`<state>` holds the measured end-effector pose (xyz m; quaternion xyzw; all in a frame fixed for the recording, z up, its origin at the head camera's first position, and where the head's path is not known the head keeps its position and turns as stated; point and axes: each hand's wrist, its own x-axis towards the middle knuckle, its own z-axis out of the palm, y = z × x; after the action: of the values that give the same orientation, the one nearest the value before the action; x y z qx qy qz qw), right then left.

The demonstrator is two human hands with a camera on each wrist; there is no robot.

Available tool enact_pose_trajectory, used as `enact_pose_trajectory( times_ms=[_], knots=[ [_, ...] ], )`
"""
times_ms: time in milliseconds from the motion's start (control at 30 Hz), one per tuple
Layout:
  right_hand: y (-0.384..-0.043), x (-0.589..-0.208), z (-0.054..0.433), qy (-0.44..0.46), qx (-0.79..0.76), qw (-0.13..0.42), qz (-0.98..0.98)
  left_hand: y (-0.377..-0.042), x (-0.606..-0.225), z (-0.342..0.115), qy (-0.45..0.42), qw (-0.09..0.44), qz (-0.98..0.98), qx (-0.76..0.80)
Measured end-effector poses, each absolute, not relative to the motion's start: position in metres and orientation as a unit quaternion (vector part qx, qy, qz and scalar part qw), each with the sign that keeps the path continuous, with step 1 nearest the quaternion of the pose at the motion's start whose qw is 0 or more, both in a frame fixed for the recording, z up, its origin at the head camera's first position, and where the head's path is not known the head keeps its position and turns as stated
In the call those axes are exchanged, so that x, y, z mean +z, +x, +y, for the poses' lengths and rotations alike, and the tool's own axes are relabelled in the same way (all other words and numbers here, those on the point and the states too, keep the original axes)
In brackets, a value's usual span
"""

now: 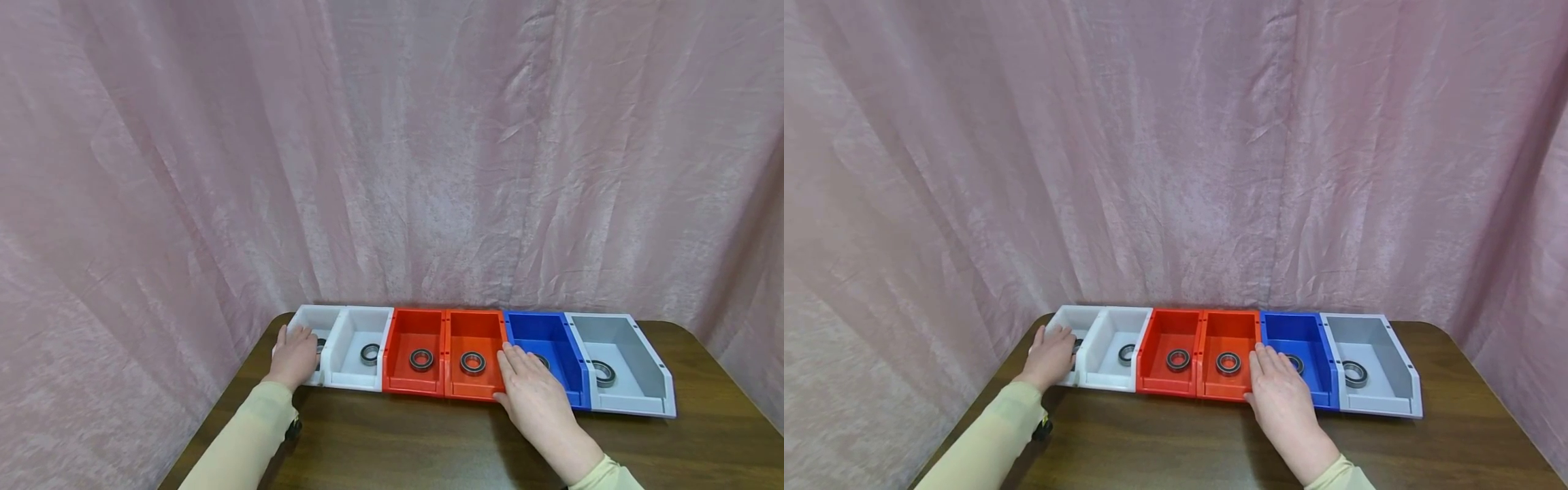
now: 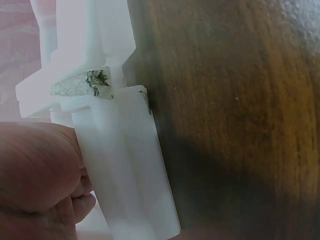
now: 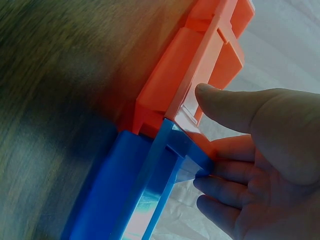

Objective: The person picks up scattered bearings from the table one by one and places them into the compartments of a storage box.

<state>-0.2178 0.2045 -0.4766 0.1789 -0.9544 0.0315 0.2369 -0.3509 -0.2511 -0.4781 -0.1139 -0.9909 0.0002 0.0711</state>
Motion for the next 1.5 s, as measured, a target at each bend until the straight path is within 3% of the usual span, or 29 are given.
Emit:
enact_pose_trajectory(
  times_ms=[500,933,1500],
  knots=[
    [-0.216,-0.477,0.204,0.175,0.034,0.229,-0.957,-0.361,-0.486,-0.254,-0.128,0.047,-0.991,0.011],
    [-0.212,-0.474,0.204,0.168,0.036,0.218,-0.961,-0.351,-0.469,-0.242,-0.117,0.019,-0.992,0.032],
    [-0.218,-0.476,0.207,0.181,0.041,0.233,-0.955,-0.365,-0.477,-0.248,-0.120,0.017,-0.992,0.017]
  ],
)
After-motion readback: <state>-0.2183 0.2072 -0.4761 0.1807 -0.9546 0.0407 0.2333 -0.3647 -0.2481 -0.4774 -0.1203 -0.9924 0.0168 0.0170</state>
